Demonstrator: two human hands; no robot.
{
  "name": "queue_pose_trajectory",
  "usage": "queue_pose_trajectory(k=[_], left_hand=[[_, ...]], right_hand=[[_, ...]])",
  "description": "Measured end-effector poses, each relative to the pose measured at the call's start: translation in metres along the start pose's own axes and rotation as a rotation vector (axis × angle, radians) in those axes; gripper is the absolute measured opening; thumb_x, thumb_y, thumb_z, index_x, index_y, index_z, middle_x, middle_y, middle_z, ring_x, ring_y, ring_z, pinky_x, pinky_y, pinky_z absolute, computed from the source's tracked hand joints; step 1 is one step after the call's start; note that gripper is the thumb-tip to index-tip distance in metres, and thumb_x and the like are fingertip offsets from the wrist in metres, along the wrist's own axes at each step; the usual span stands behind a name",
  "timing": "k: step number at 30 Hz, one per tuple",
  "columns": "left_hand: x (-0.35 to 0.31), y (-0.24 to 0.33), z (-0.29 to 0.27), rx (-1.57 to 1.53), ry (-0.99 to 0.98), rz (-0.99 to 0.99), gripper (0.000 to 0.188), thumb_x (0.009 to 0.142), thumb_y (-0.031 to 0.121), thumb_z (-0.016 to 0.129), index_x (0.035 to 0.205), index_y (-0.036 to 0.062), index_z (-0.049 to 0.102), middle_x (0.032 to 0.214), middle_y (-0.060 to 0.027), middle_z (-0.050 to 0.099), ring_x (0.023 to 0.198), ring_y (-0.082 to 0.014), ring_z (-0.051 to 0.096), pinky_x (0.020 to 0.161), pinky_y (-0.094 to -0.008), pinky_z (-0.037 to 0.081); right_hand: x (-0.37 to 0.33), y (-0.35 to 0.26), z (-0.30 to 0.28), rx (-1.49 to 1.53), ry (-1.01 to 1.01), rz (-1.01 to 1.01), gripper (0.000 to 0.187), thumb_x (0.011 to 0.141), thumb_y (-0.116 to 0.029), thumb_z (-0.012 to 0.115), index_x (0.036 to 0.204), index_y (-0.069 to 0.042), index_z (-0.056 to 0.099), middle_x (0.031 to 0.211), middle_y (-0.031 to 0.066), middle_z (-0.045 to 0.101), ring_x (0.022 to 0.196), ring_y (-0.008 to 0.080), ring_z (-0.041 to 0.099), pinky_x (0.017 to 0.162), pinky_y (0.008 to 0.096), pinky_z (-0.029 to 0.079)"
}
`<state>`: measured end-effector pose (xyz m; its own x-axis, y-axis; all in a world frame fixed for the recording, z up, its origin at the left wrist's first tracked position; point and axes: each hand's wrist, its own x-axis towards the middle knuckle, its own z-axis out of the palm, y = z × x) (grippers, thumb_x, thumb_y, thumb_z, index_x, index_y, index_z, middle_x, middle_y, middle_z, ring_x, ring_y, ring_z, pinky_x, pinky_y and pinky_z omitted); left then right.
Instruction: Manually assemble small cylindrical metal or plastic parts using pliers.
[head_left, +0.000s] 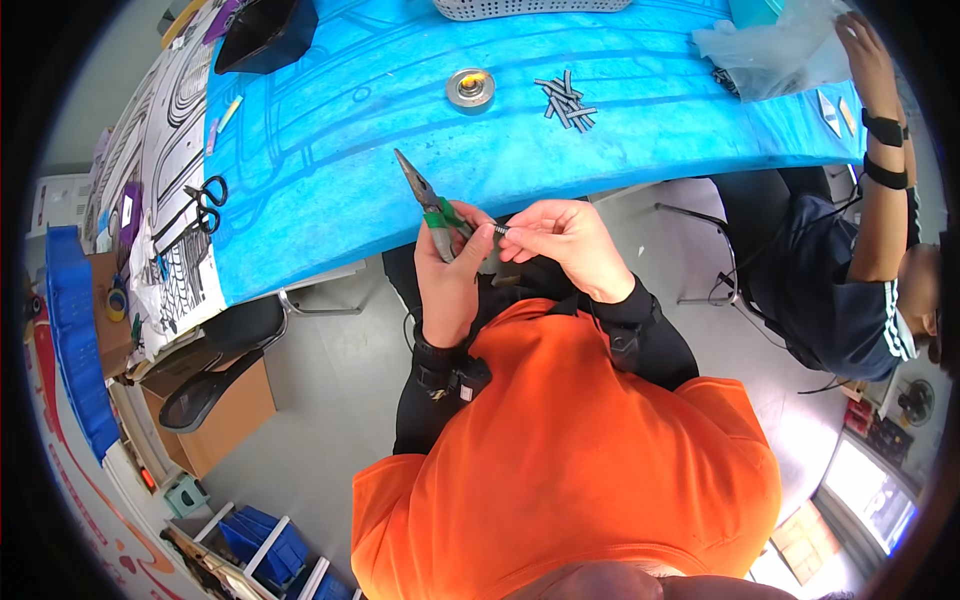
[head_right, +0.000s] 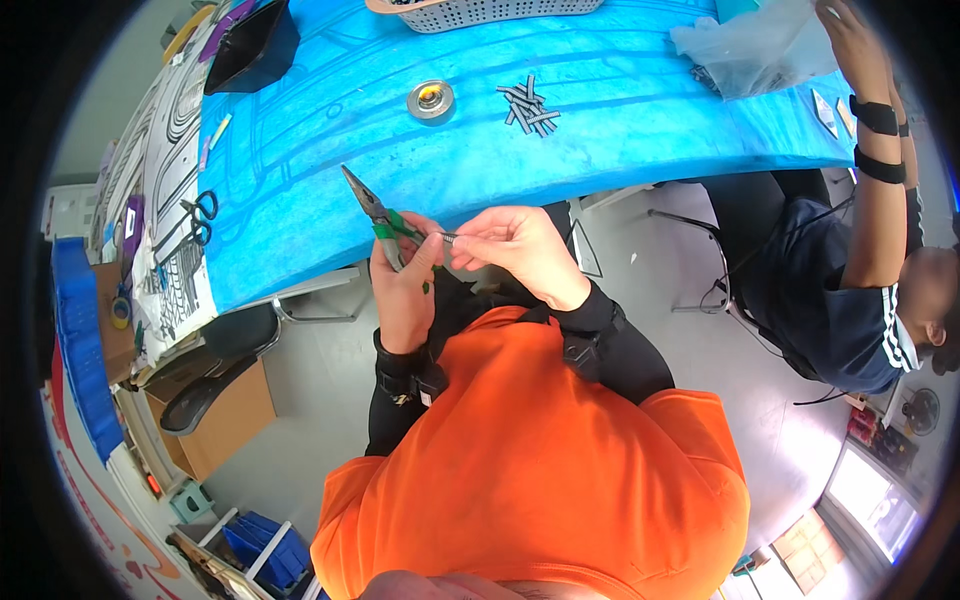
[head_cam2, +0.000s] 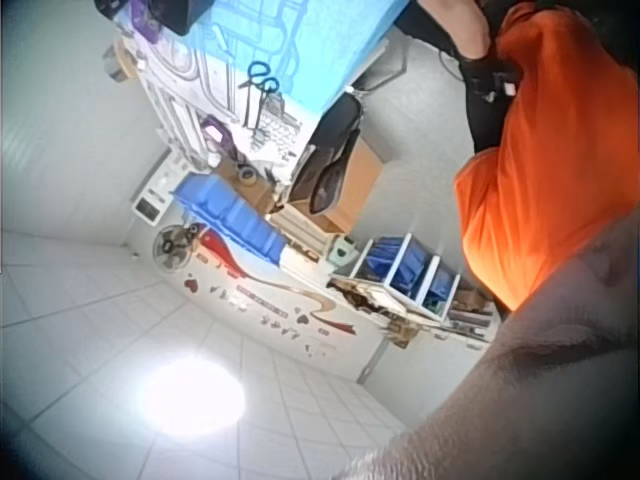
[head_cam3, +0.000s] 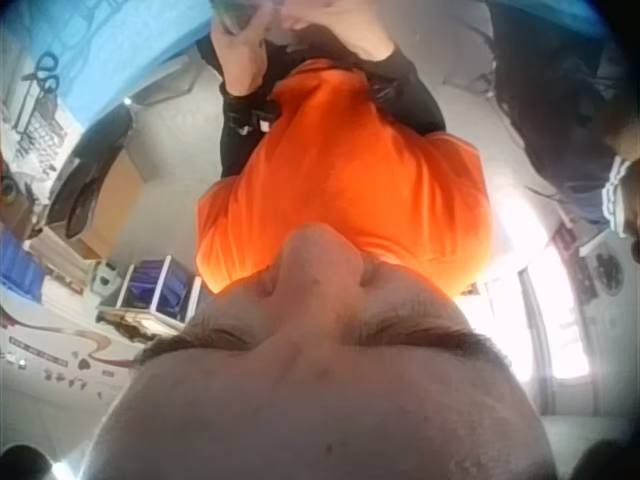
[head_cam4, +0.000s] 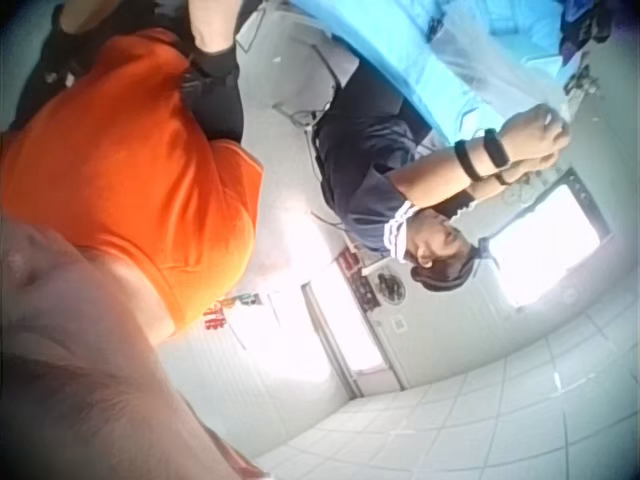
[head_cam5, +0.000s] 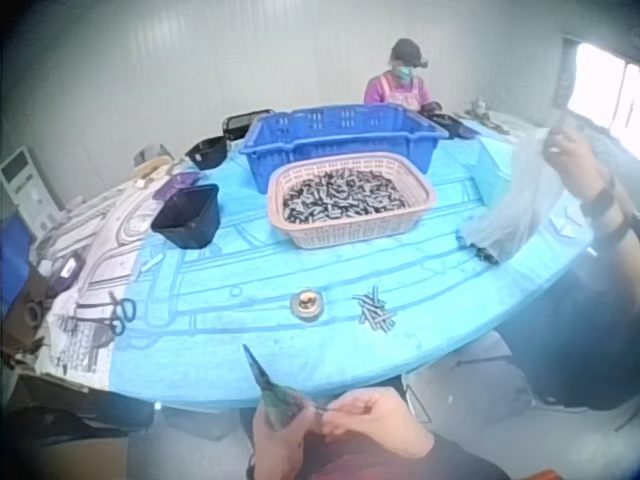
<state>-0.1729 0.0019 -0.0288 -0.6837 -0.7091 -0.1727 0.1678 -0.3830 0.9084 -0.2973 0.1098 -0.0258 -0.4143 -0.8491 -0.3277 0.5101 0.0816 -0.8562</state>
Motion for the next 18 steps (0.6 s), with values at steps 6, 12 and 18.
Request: queue_pose_trajectory(k=[6, 12, 18], left_hand=[[0.002, -0.002, 0.001, -0.079, 0.028, -0.006, 0.025, 0.084, -0.003, 0.063, 0.106, 0.0037, 0.054, 0.091, -0.0039, 0.060, 0.074, -0.0094, 0.052, 0.064, -0.0227, 0.041], [0.004, -0.006, 0.003, -0.106, 0.033, -0.004, 0.026, 0.084, -0.003, 0.062, 0.108, 0.0026, 0.052, 0.092, -0.0048, 0.061, 0.075, -0.0103, 0.053, 0.066, -0.0238, 0.041], [0.008, -0.003, 0.002, -0.017, 0.051, 0.016, 0.020, 0.085, -0.003, 0.062, 0.102, 0.0041, 0.053, 0.095, -0.0028, 0.061, 0.076, -0.0070, 0.051, 0.069, -0.0215, 0.043]], right_hand=[[0.002, 0.002, 0.002, -0.005, 0.022, -0.043, 0.014, 0.087, -0.005, 0.065, 0.096, 0.005, 0.065, 0.086, 0.0118, 0.069, 0.078, 0.0173, 0.068, 0.069, 0.0254, 0.053], [0.004, 0.003, 0.004, -0.063, 0.072, -0.077, 0.010, 0.086, -0.004, 0.065, 0.092, 0.005, 0.065, 0.083, 0.0100, 0.069, 0.075, 0.0142, 0.068, 0.067, 0.0240, 0.053], [0.017, 0.001, -0.002, -0.143, 0.192, -0.197, 0.007, 0.083, -0.002, 0.066, 0.088, 0.003, 0.065, 0.079, 0.0075, 0.069, 0.072, 0.0105, 0.066, 0.065, 0.0221, 0.052]])
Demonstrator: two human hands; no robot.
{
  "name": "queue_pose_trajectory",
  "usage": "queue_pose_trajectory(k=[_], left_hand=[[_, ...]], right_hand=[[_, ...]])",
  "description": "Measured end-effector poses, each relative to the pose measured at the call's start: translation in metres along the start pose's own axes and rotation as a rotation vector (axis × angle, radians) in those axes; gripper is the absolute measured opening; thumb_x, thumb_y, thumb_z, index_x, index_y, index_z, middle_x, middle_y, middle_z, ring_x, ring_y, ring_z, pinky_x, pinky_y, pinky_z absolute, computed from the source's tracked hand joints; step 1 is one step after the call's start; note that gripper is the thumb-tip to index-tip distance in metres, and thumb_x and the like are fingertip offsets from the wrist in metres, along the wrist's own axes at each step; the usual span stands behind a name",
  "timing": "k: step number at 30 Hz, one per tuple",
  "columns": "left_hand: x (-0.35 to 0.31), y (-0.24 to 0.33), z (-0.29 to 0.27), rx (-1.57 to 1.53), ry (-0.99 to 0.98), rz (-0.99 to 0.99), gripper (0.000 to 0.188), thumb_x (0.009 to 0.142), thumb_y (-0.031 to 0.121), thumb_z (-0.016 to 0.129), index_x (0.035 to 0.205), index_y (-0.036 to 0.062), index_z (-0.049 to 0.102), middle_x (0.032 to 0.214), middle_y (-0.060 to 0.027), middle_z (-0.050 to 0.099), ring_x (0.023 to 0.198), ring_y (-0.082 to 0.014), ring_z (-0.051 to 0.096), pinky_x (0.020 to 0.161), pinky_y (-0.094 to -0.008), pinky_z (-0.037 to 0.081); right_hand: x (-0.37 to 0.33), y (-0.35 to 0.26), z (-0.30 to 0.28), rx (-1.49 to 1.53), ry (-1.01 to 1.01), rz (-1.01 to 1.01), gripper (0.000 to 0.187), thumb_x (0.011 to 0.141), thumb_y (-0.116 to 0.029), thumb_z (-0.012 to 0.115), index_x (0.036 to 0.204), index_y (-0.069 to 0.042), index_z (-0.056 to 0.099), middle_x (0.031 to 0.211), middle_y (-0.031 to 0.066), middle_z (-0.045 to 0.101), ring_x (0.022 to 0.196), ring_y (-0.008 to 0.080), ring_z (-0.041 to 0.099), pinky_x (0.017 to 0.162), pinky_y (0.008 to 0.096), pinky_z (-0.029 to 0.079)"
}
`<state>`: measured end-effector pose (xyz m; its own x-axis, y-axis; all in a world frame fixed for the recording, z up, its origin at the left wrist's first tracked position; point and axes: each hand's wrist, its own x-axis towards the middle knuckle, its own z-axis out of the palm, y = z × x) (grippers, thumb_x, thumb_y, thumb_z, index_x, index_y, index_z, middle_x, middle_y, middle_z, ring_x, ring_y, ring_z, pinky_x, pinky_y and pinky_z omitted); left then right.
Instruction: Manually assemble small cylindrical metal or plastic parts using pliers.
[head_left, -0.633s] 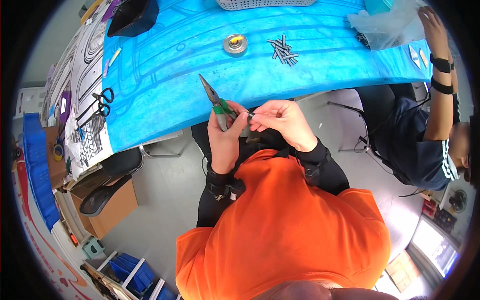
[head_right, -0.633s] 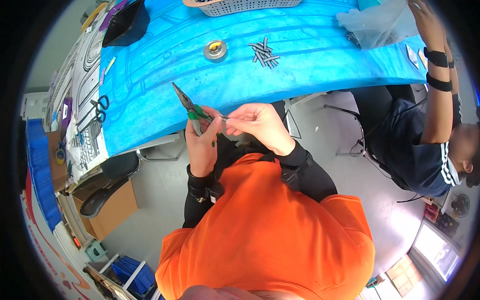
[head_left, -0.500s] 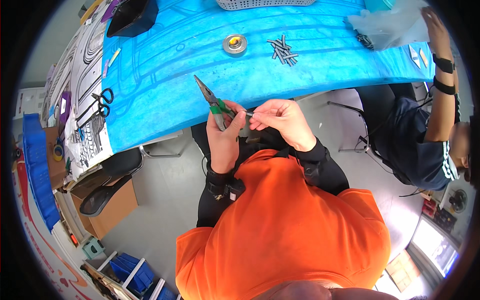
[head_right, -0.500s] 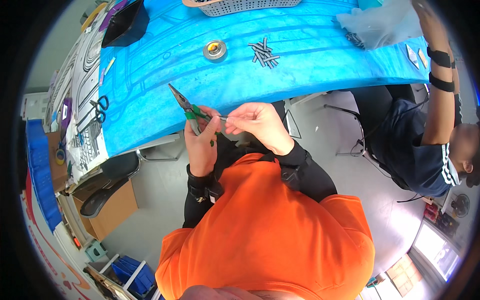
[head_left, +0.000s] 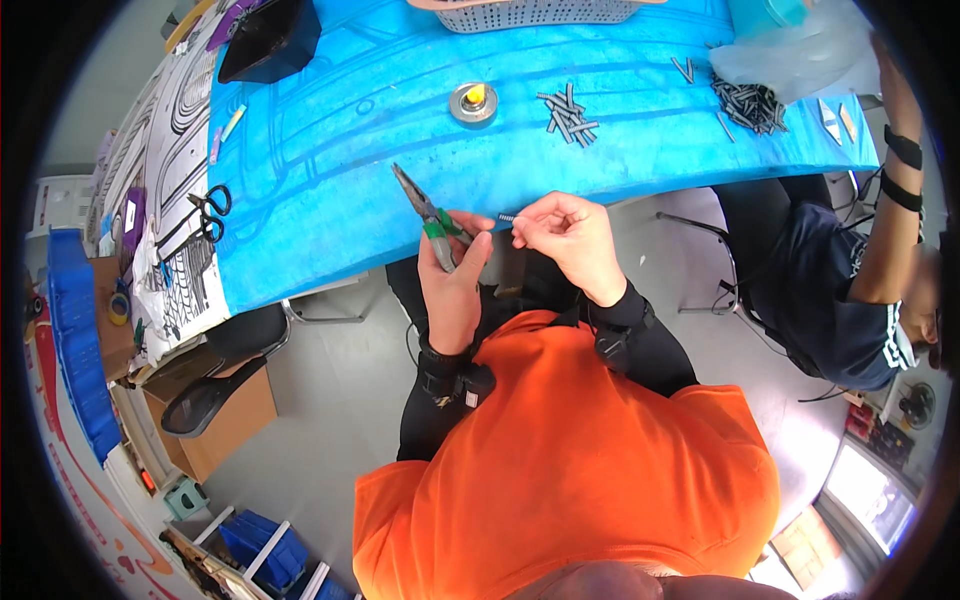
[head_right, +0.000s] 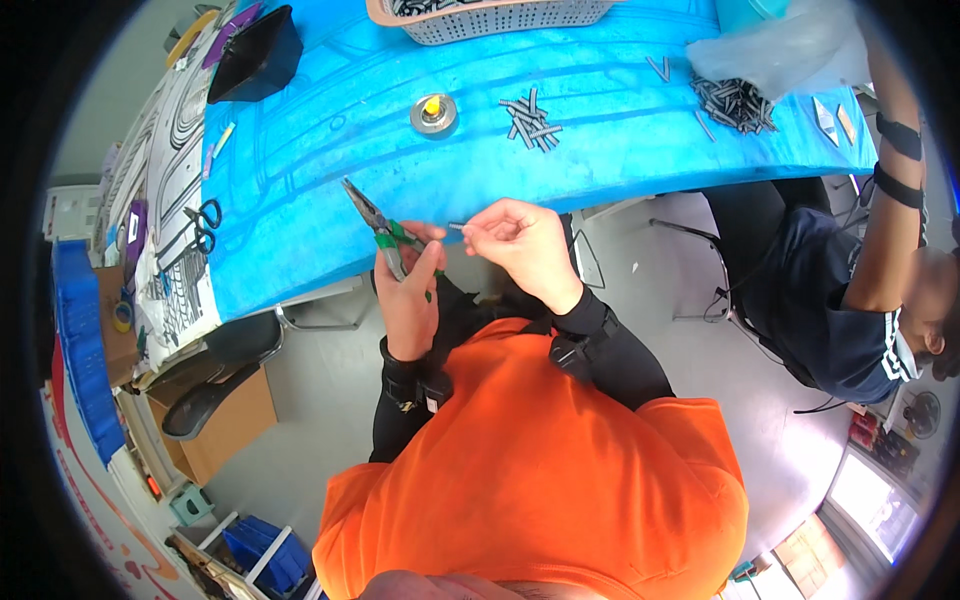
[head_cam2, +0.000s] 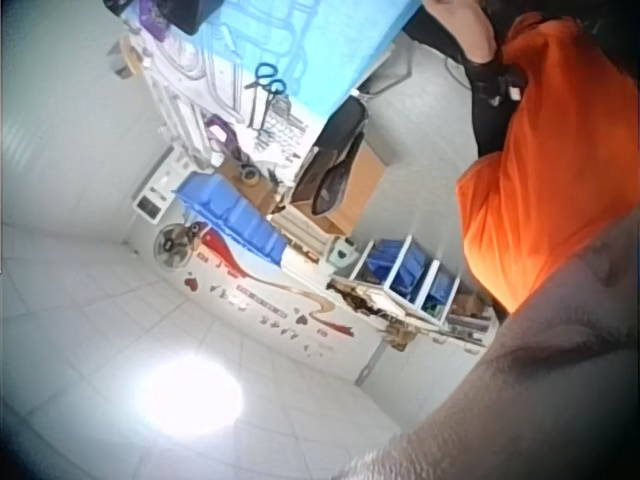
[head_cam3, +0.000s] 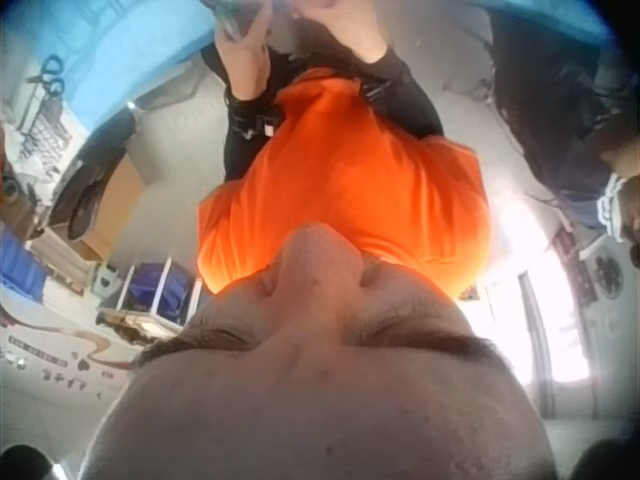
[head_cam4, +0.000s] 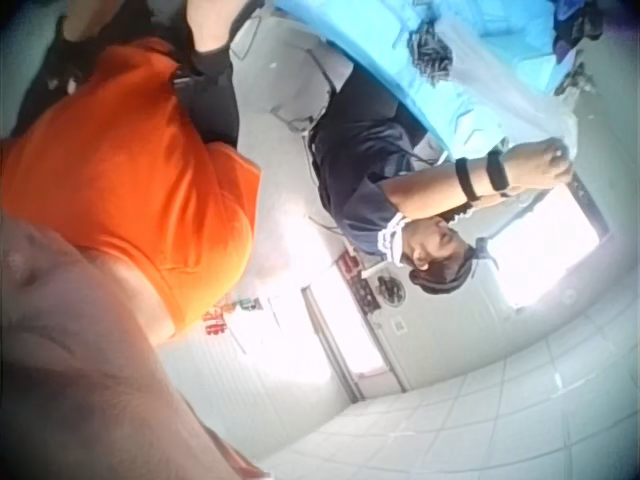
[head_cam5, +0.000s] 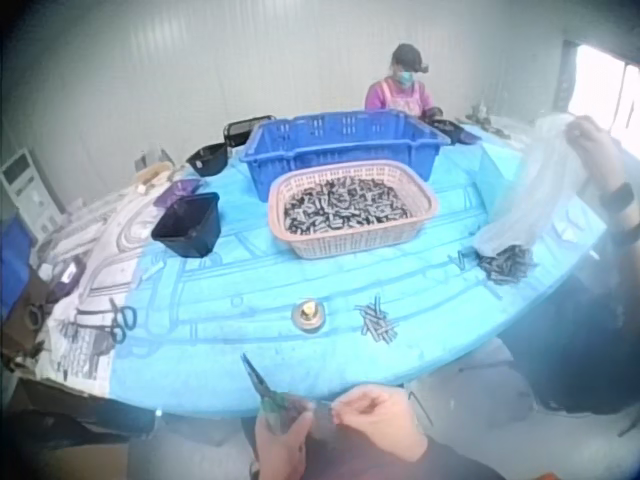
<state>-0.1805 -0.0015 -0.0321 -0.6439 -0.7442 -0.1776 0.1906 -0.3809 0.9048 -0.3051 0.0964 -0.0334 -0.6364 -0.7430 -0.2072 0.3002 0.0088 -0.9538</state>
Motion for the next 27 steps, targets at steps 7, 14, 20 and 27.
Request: queue_pose_trajectory(k=[7, 14, 20, 27], left_hand=[[0.004, 0.007, -0.003, -0.028, 0.028, 0.052, 0.019, 0.086, -0.003, 0.058, 0.103, 0.0027, 0.053, 0.093, -0.0039, 0.060, 0.072, -0.0087, 0.050, 0.061, -0.0200, 0.037], [0.005, 0.008, -0.008, -0.078, 0.037, 0.103, 0.020, 0.086, -0.004, 0.058, 0.104, 0.0028, 0.053, 0.093, -0.0047, 0.060, 0.073, -0.0101, 0.050, 0.061, -0.0205, 0.037], [0.007, 0.005, -0.013, -0.093, 0.052, 0.083, 0.022, 0.086, -0.004, 0.058, 0.105, 0.0029, 0.053, 0.093, -0.0051, 0.060, 0.072, -0.0101, 0.051, 0.059, -0.0200, 0.037], [0.011, 0.003, -0.013, -0.096, 0.029, 0.079, 0.021, 0.086, -0.003, 0.059, 0.105, 0.0031, 0.053, 0.093, -0.0047, 0.060, 0.072, -0.0093, 0.051, 0.058, -0.0192, 0.036]], right_hand=[[0.067, -0.016, -0.013, -0.177, 0.269, -0.295, 0.008, 0.080, -0.006, 0.071, 0.084, 0.000, 0.068, 0.074, 0.0018, 0.067, 0.067, 0.0052, 0.061, 0.063, 0.0196, 0.049], [0.119, -0.016, -0.005, -0.219, 0.249, -0.421, 0.013, 0.078, -0.010, 0.074, 0.084, 0.001, 0.070, 0.070, 0.0003, 0.065, 0.062, 0.0030, 0.055, 0.060, 0.0195, 0.047], [0.130, -0.010, 0.002, -0.196, 0.228, -0.420, 0.013, 0.080, -0.009, 0.073, 0.087, 0.002, 0.070, 0.070, -0.0015, 0.064, 0.062, 0.0013, 0.052, 0.059, 0.0176, 0.044], [0.132, -0.008, 0.002, -0.232, 0.214, -0.361, 0.012, 0.082, -0.007, 0.072, 0.088, 0.003, 0.070, 0.070, -0.0034, 0.062, 0.062, 0.0001, 0.049, 0.056, 0.0165, 0.039]])
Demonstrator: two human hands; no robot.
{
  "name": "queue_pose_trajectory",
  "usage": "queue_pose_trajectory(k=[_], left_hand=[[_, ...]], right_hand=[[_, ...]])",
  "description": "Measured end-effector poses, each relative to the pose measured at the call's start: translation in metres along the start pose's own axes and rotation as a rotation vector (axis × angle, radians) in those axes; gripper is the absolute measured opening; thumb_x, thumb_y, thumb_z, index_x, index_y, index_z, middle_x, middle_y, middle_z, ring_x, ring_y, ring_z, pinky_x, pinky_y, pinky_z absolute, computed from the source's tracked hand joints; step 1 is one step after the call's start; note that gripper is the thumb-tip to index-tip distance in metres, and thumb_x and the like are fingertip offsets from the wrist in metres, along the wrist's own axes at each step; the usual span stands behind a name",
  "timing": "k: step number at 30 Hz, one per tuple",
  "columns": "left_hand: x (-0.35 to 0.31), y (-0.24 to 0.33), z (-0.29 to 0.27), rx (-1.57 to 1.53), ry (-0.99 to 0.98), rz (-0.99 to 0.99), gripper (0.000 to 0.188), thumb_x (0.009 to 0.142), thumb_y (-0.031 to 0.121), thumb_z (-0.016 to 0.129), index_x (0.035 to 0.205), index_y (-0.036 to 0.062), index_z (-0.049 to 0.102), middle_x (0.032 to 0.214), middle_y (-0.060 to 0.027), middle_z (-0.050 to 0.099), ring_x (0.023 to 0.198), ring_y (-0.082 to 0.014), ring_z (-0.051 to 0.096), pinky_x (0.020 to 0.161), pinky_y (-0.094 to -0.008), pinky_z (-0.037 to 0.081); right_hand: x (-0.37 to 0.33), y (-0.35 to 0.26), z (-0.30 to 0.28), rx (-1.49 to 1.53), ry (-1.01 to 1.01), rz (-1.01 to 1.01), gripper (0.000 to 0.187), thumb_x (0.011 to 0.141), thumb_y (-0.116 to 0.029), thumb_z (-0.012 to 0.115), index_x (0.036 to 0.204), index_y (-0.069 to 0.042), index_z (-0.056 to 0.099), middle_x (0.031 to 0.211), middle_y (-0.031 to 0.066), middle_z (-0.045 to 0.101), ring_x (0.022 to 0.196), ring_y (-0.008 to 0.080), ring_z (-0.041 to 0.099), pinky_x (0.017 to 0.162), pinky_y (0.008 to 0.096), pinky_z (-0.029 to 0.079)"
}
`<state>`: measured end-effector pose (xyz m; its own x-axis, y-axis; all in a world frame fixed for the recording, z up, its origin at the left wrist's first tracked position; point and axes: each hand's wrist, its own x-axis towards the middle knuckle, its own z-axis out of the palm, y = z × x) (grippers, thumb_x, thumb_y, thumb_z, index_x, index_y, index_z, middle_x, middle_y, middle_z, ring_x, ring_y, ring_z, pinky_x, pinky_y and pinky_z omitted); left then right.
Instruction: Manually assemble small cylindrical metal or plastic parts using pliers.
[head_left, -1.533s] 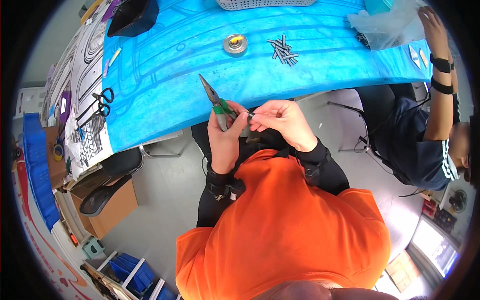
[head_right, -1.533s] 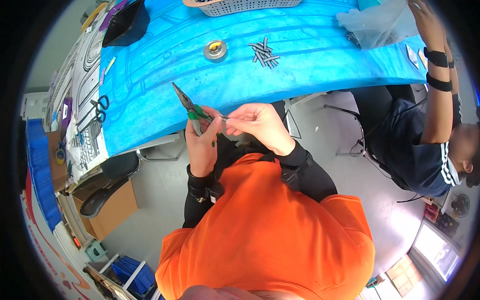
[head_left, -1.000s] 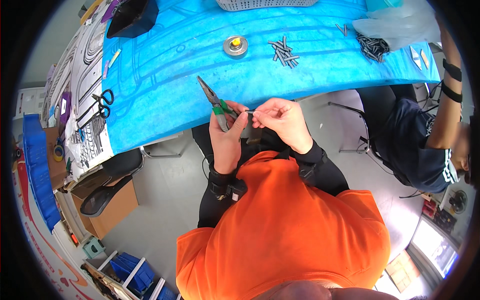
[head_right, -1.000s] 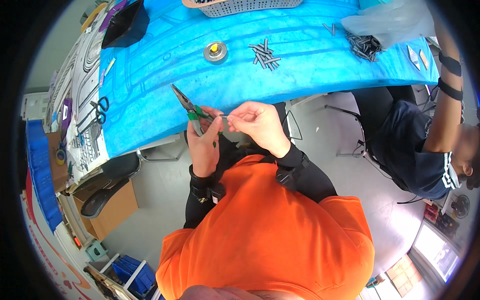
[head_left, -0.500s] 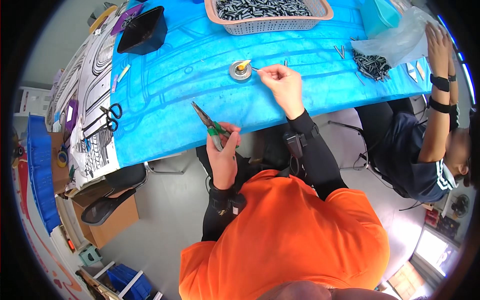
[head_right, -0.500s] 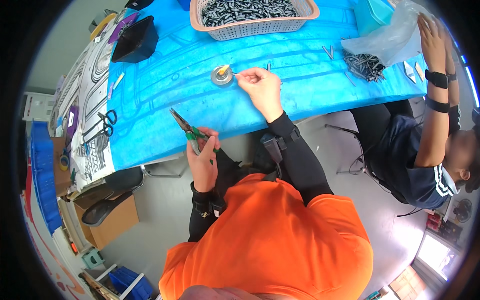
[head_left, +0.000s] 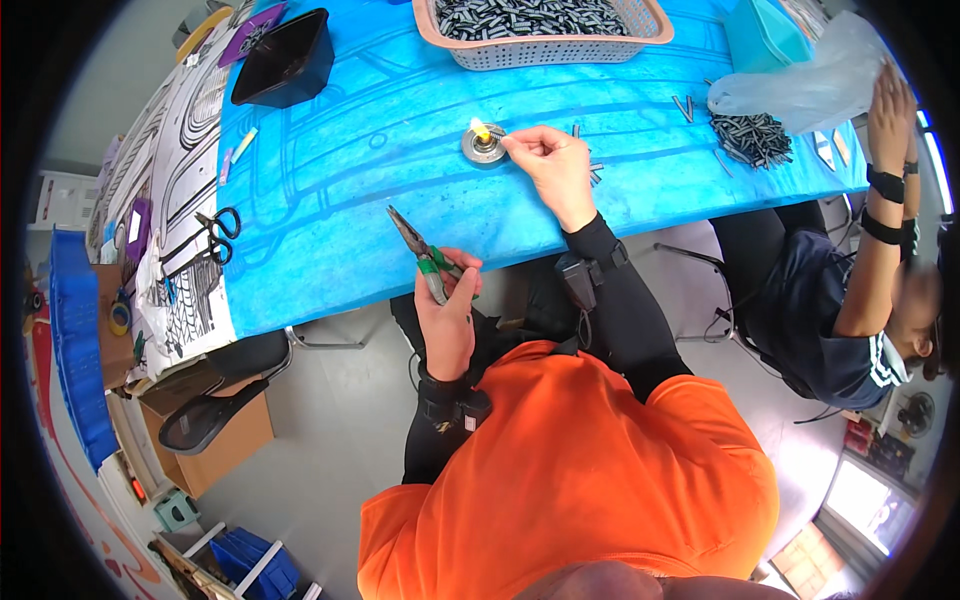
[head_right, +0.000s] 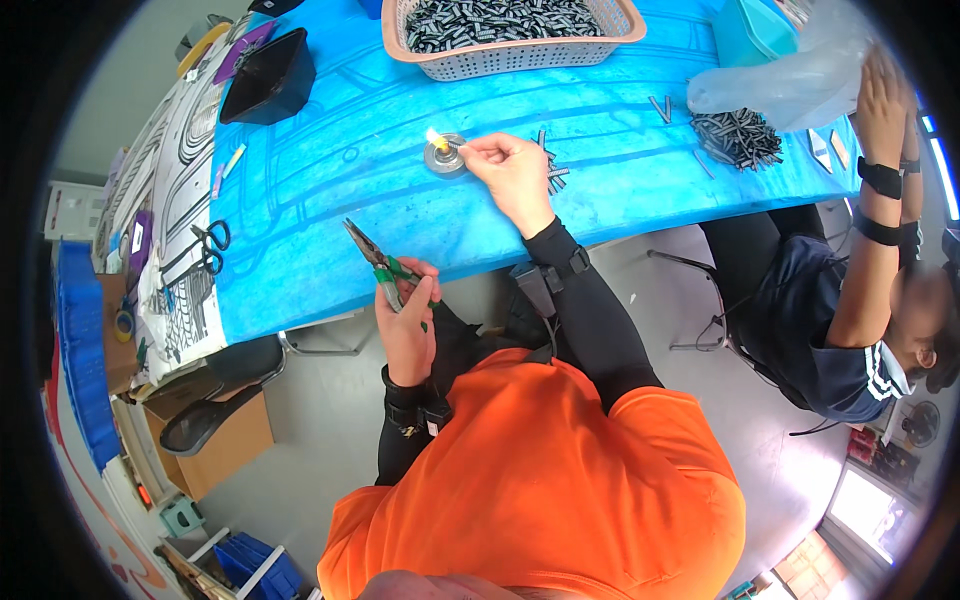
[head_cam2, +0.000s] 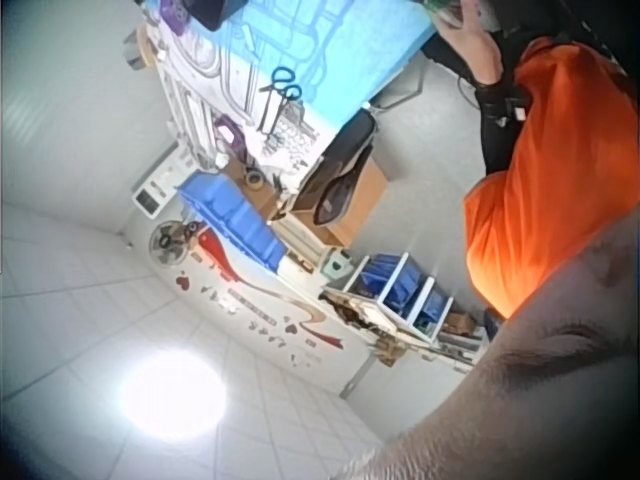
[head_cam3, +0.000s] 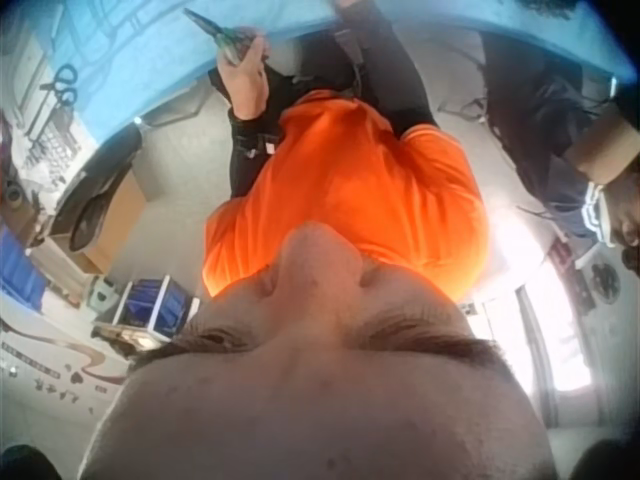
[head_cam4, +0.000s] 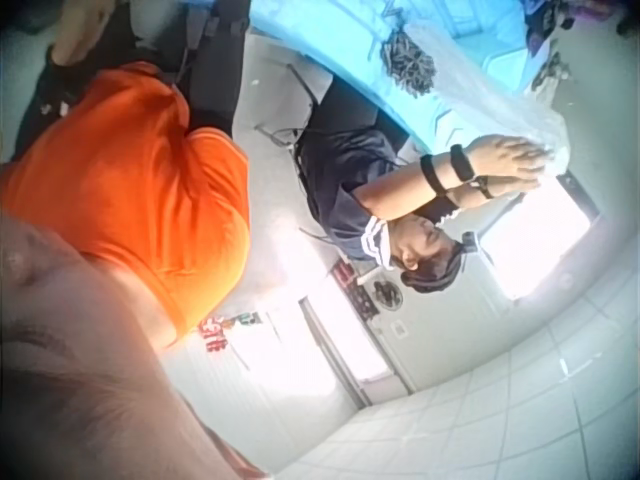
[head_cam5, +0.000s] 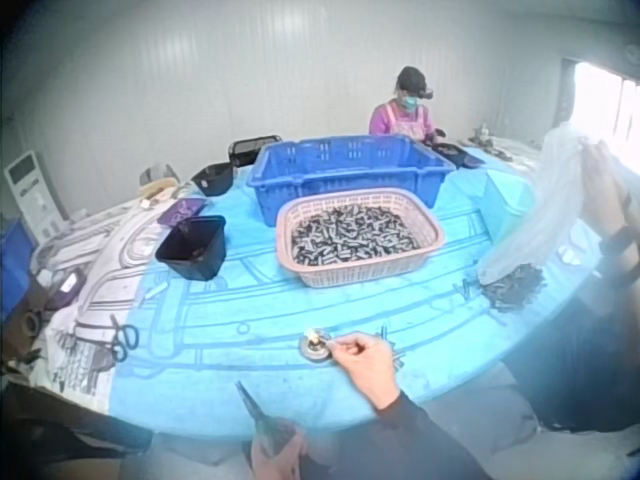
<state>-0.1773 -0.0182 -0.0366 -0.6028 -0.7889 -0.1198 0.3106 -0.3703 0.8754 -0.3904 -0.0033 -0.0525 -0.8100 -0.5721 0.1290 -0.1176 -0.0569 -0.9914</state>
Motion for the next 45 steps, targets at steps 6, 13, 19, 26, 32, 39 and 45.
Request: queue_pose_trajectory(k=[6, 13, 19, 26, 32, 39, 45], left_hand=[[0.001, 0.001, -0.001, 0.019, -0.018, -0.035, 0.021, 0.086, -0.004, 0.057, 0.105, 0.0029, 0.051, 0.095, -0.0060, 0.060, 0.075, -0.0102, 0.051, 0.068, -0.0233, 0.041], [0.001, -0.001, 0.003, 0.045, 0.004, -0.053, 0.020, 0.085, -0.003, 0.058, 0.104, 0.0039, 0.053, 0.091, -0.0028, 0.060, 0.072, -0.0075, 0.051, 0.055, -0.0171, 0.033], [0.002, -0.001, 0.002, 0.098, -0.050, -0.092, 0.020, 0.086, -0.004, 0.057, 0.104, 0.0028, 0.052, 0.095, -0.0048, 0.060, 0.076, -0.0093, 0.050, 0.069, -0.0230, 0.040], [0.001, 0.008, 0.001, 0.330, -0.221, -0.091, 0.021, 0.085, 0.000, 0.058, 0.105, 0.0026, 0.051, 0.092, -0.0030, 0.061, 0.080, -0.0078, 0.052, 0.074, -0.0227, 0.043], [-0.001, 0.007, 0.006, 0.413, -0.374, -0.136, 0.022, 0.084, 0.001, 0.057, 0.105, 0.0029, 0.051, 0.089, -0.0026, 0.062, 0.081, -0.0075, 0.055, 0.075, -0.0231, 0.045], [-0.006, 0.007, 0.007, 0.433, -0.359, -0.065, 0.020, 0.084, 0.002, 0.056, 0.104, 0.0024, 0.052, 0.086, -0.0034, 0.063, 0.080, -0.0077, 0.056, 0.074, -0.0232, 0.045], [-0.010, 0.007, 0.008, 0.583, -0.283, 0.015, 0.010, 0.089, 0.009, 0.058, 0.095, 0.0023, 0.054, 0.075, -0.0029, 0.062, 0.068, -0.0083, 0.056, 0.063, -0.0230, 0.044]], right_hand=[[0.002, 0.000, 0.001, 0.003, -0.013, 0.012, 0.015, 0.081, -0.011, 0.073, 0.087, 0.002, 0.070, 0.072, 0.0015, 0.067, 0.062, 0.0026, 0.056, 0.059, 0.0181, 0.047], [0.001, -0.001, -0.001, 0.043, -0.051, -0.045, 0.015, 0.080, -0.011, 0.074, 0.087, 0.002, 0.070, 0.073, 0.0018, 0.067, 0.063, 0.0025, 0.056, 0.059, 0.0179, 0.046], [-0.004, -0.014, -0.002, 0.096, -0.053, -0.052, 0.013, 0.082, -0.009, 0.072, 0.088, 0.002, 0.070, 0.070, -0.0034, 0.062, 0.063, -0.0005, 0.048, 0.056, 0.0162, 0.038], [-0.064, -0.052, -0.028, 0.315, -0.230, 0.240, 0.011, 0.084, -0.008, 0.068, 0.090, 0.001, 0.067, 0.081, 0.0062, 0.068, 0.076, 0.0102, 0.064, 0.066, 0.0217, 0.049], [-0.076, -0.067, -0.032, 0.458, -0.318, 0.356, 0.010, 0.086, -0.006, 0.065, 0.092, 0.002, 0.065, 0.087, 0.0103, 0.069, 0.086, 0.0197, 0.069, 0.069, 0.0258, 0.054], [-0.080, -0.073, -0.031, 0.330, -0.326, 0.418, 0.008, 0.088, -0.006, 0.063, 0.090, 0.002, 0.064, 0.089, 0.0124, 0.068, 0.082, 0.0206, 0.069, 0.066, 0.0247, 0.055], [-0.082, -0.076, -0.031, 0.336, -0.332, 0.413, 0.008, 0.088, -0.007, 0.063, 0.089, 0.001, 0.064, 0.086, 0.0119, 0.068, 0.082, 0.0196, 0.069, 0.065, 0.0239, 0.054]])
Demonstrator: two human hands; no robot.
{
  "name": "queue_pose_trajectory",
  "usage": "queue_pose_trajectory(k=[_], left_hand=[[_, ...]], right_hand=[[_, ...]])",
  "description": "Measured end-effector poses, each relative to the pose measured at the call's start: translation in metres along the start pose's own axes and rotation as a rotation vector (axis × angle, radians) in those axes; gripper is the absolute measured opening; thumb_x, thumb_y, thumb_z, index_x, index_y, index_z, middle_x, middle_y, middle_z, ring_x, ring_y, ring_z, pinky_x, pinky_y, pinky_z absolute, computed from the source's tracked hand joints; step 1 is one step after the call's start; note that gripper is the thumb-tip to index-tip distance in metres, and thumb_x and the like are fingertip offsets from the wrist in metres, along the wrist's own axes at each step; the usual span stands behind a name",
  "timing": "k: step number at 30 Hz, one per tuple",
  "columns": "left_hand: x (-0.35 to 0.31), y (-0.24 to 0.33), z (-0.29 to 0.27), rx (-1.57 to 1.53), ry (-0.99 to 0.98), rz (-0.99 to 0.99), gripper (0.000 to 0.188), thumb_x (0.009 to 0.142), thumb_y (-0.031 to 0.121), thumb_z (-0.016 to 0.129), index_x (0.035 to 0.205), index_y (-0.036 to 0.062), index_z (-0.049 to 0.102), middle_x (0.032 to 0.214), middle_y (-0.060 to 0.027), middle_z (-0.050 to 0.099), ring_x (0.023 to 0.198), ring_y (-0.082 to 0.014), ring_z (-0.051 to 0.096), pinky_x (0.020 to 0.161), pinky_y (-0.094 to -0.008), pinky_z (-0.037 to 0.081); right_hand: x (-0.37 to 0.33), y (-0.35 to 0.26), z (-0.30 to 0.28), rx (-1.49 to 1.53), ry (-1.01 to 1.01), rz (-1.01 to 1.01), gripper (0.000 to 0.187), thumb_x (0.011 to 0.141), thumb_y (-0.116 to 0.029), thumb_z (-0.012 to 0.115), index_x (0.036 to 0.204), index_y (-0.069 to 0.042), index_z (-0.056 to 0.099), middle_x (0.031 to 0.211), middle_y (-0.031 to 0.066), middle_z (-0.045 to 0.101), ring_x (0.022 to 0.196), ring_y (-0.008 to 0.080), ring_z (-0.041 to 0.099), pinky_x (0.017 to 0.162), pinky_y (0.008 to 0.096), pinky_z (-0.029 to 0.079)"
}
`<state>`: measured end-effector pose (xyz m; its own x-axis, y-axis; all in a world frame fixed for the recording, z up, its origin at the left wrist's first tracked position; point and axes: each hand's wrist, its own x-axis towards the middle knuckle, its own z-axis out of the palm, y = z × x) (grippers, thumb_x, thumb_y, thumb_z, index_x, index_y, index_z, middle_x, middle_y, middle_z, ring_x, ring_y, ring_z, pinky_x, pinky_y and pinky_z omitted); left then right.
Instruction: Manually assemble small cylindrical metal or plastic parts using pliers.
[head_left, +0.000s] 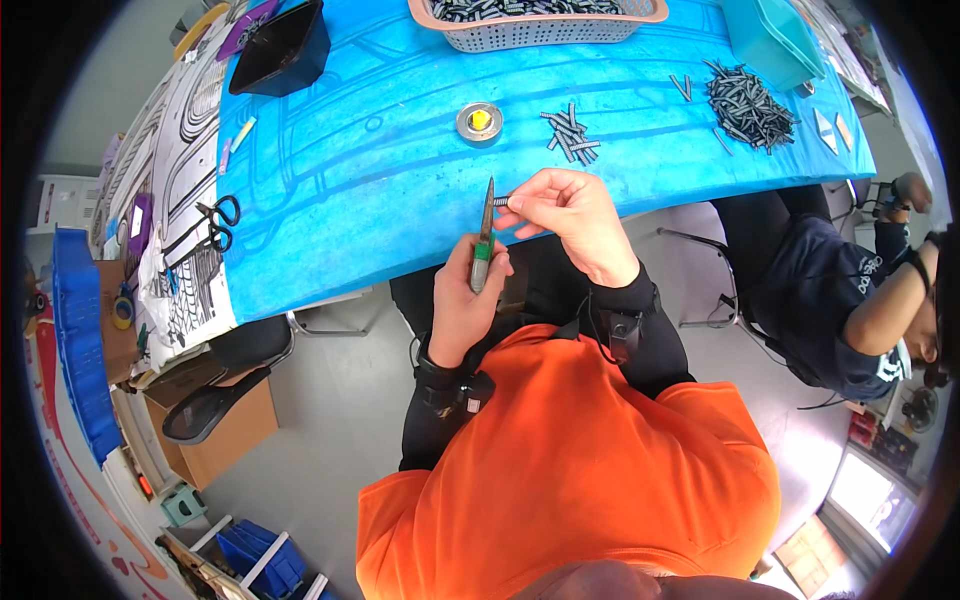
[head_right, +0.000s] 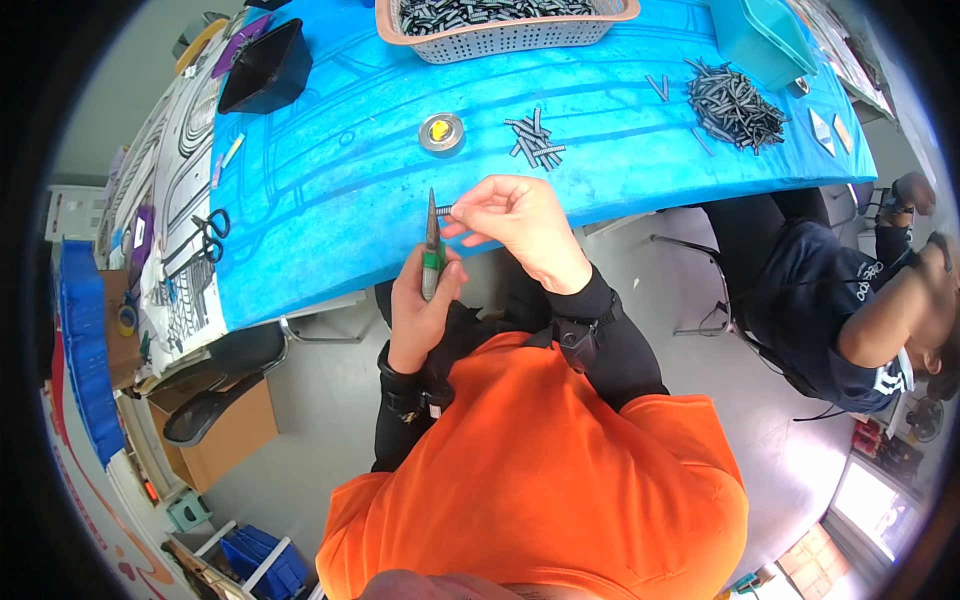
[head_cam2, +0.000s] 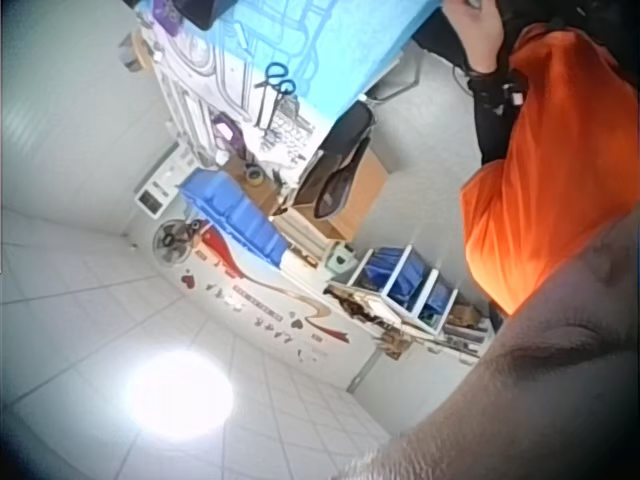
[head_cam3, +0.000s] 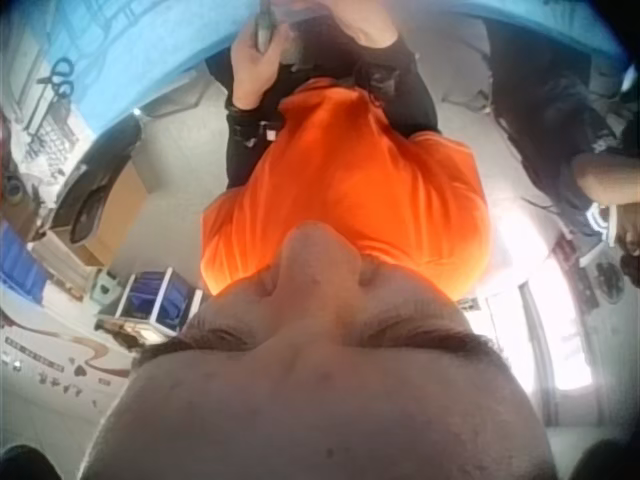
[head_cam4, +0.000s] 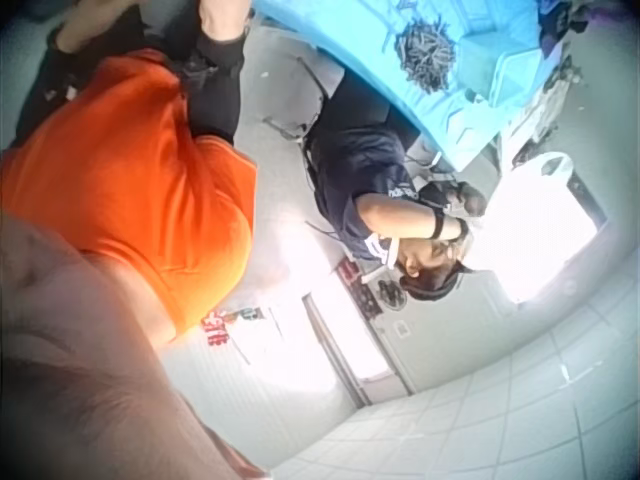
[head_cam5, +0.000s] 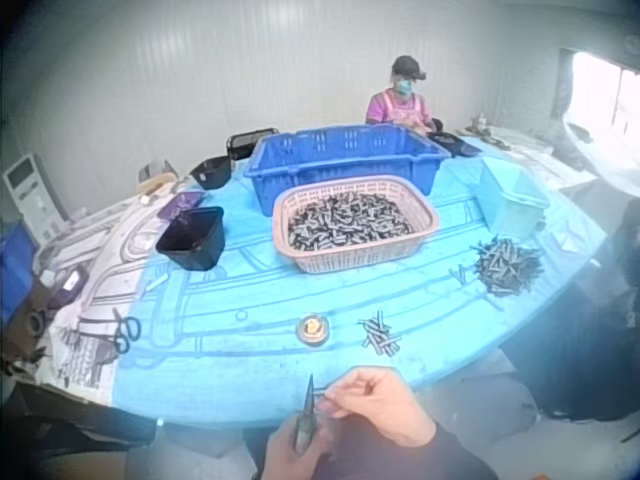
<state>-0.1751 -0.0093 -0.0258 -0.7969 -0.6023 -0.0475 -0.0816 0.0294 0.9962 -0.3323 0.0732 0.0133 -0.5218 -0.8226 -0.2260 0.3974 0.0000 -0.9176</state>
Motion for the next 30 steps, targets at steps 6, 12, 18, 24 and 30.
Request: queue_pose_trajectory(k=[6, 12, 18, 24, 30], left_hand=[[0.000, -0.002, 0.001, 0.109, 0.070, 0.028, 0.014, 0.091, 0.015, 0.059, 0.089, 0.0023, 0.054, 0.066, -0.0034, 0.056, 0.058, -0.0084, 0.049, 0.055, -0.0254, 0.040], [-0.001, 0.002, 0.003, 0.119, 0.020, 0.004, 0.011, 0.090, 0.012, 0.059, 0.093, 0.0028, 0.054, 0.069, -0.0022, 0.056, 0.060, -0.0088, 0.048, 0.058, -0.0237, 0.040], [-0.002, 0.007, -0.004, -0.385, 0.087, -0.098, 0.021, 0.089, 0.004, 0.057, 0.108, 0.0020, 0.050, 0.093, -0.0046, 0.058, 0.079, -0.0097, 0.054, 0.070, -0.0241, 0.044], [-0.002, 0.011, -0.005, -0.443, 0.073, -0.008, 0.017, 0.089, 0.002, 0.052, 0.105, 0.0022, 0.050, 0.090, -0.0057, 0.057, 0.076, -0.0113, 0.051, 0.067, -0.0251, 0.040], [-0.008, 0.008, -0.007, -0.474, 0.073, -0.002, 0.017, 0.089, 0.001, 0.052, 0.105, 0.0021, 0.050, 0.089, -0.0057, 0.057, 0.075, -0.0111, 0.050, 0.067, -0.0251, 0.040]], right_hand=[[-0.002, 0.000, 0.000, -0.008, -0.004, 0.003, 0.007, 0.087, -0.006, 0.063, 0.087, 0.001, 0.064, 0.083, 0.0110, 0.068, 0.078, 0.0172, 0.069, 0.064, 0.0234, 0.051], [-0.002, 0.000, -0.002, 0.001, -0.001, -0.024, 0.006, 0.087, -0.006, 0.064, 0.085, 0.000, 0.064, 0.081, 0.0107, 0.068, 0.074, 0.0161, 0.067, 0.062, 0.0238, 0.049], [-0.003, -0.008, -0.014, 0.042, 0.014, -0.078, 0.006, 0.085, -0.004, 0.063, 0.088, 0.001, 0.063, 0.083, 0.0106, 0.067, 0.077, 0.0161, 0.066, 0.066, 0.0255, 0.049], [0.048, -0.079, -0.046, -0.288, 0.342, -0.624, 0.017, 0.081, -0.015, 0.069, 0.085, 0.002, 0.065, 0.076, 0.0064, 0.068, 0.068, 0.0092, 0.061, 0.064, 0.0243, 0.049], [0.112, -0.117, -0.090, -1.066, 0.582, -0.792, 0.031, 0.076, -0.032, 0.073, 0.085, -0.002, 0.067, 0.080, 0.0116, 0.068, 0.076, 0.0254, 0.067, 0.068, 0.0343, 0.051]])
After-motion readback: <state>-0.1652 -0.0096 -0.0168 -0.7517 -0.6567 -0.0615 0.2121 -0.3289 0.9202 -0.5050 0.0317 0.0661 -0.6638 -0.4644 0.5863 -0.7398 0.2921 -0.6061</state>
